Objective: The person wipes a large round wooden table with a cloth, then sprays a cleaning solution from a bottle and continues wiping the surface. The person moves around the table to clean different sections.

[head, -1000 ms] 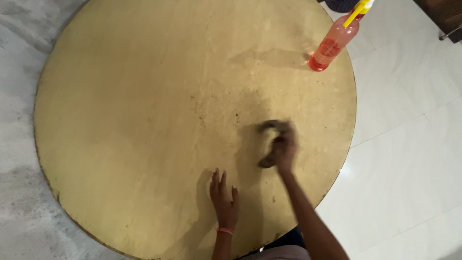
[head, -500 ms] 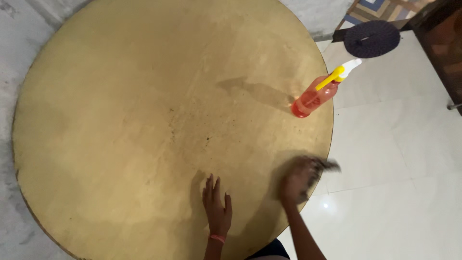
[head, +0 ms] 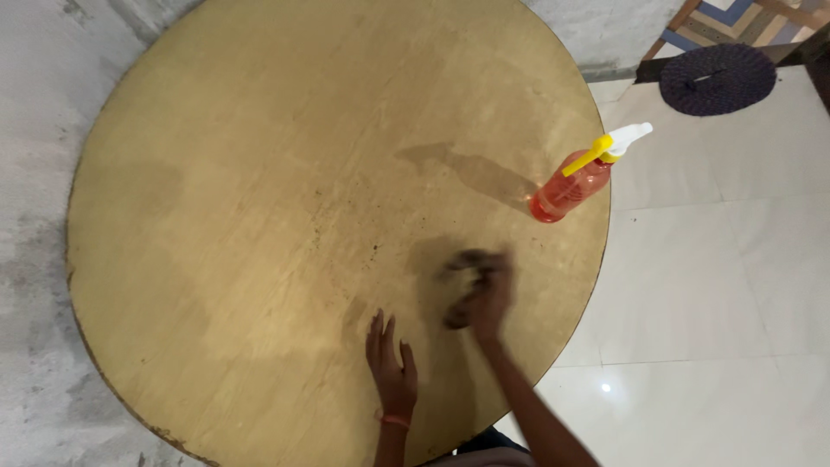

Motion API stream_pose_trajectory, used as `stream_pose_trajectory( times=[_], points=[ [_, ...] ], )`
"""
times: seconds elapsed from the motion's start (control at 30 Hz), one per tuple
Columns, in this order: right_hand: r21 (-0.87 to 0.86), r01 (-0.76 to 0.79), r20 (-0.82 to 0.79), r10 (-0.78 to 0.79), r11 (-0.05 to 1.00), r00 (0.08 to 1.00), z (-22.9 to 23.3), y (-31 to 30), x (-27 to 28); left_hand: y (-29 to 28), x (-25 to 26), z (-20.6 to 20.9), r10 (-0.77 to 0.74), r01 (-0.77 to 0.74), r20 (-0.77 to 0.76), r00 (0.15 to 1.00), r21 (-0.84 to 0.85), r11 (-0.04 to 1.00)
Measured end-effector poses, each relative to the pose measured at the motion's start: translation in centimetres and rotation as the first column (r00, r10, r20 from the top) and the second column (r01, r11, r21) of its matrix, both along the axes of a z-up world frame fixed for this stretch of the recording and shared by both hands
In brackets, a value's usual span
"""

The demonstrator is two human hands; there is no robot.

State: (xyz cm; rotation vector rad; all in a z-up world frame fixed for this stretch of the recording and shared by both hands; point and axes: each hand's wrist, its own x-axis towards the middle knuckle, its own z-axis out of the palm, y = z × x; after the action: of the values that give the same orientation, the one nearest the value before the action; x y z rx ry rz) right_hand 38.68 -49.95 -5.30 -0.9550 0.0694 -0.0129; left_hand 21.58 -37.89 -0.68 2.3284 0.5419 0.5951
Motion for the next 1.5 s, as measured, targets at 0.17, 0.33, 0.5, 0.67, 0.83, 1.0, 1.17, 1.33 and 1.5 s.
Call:
stream_pose_trajectory(
  times=[0.17, 0.33, 0.5, 0.67, 0.83, 1.0, 1.17, 1.33, 1.5],
  points=[
    [-0.864, 0.491, 0.486, -0.069, 0.114, 0.871, -1.3, -13.3, 4.4, -0.6, 1.6, -0.4, 0.027, -0.027, 0.0, 1.0, -0.102, 0.994],
    [-0.938, 0.202, 0.209, 0.005, -0.28, 0.978, -4.8, -11.7, 6.1, -1.4, 1.2, -0.6, 0.007, -0.012, -0.032, 0.999, -0.149, 0.989],
    [-0.983, 0.075, 0.062, 0.084, -0.17, 0.995, -1.4, -1.7, 4.7, -0.8, -0.8, -1.1, 0.044, -0.055, -0.093, 0.995, -0.117, 0.992],
    [-0.976, 0.218, 0.175, 0.621, 0.007, 0.764, -0.9, 5.6, 1.4, -0.1, -2.4, -1.1, 0.07, -0.087, -0.126, 0.989, -0.137, 0.987],
    [-0.639, -0.342, 0.088, 0.507, 0.689, 0.858, -0.5, 6.2, 2.6, -0.2, -0.8, -0.9, 0.028, -0.07, -0.198, 0.98, -0.21, 0.975],
    [-0.409, -0.003, -0.025, -0.008, 0.913, 1.0, 2.6, -1.5, 9.0, -0.2, 0.6, -1.5, -0.053, 0.024, -0.168, 0.984, -0.171, 0.985],
    [-0.891, 0.425, 0.44, -0.074, -0.162, 0.895, -0.9, -8.8, 11.7, -0.7, 0.6, -1.3, -0.071, 0.043, -0.122, 0.99, -0.222, 0.974],
    [-0.949, 0.296, 0.287, 0.092, -0.109, 0.954, -5.2, -2.1, 10.1, -1.4, 0.2, -1.5, -0.024, -0.016, -0.174, 0.984, -0.225, 0.974],
    [-0.932, 0.151, 0.319, 0.55, 0.328, 0.772, -3.2, 6.1, 8.2, -1.2, 2.9, -2.5, 0.084, -0.135, -0.249, 0.965, -0.199, 0.971]
  ],
)
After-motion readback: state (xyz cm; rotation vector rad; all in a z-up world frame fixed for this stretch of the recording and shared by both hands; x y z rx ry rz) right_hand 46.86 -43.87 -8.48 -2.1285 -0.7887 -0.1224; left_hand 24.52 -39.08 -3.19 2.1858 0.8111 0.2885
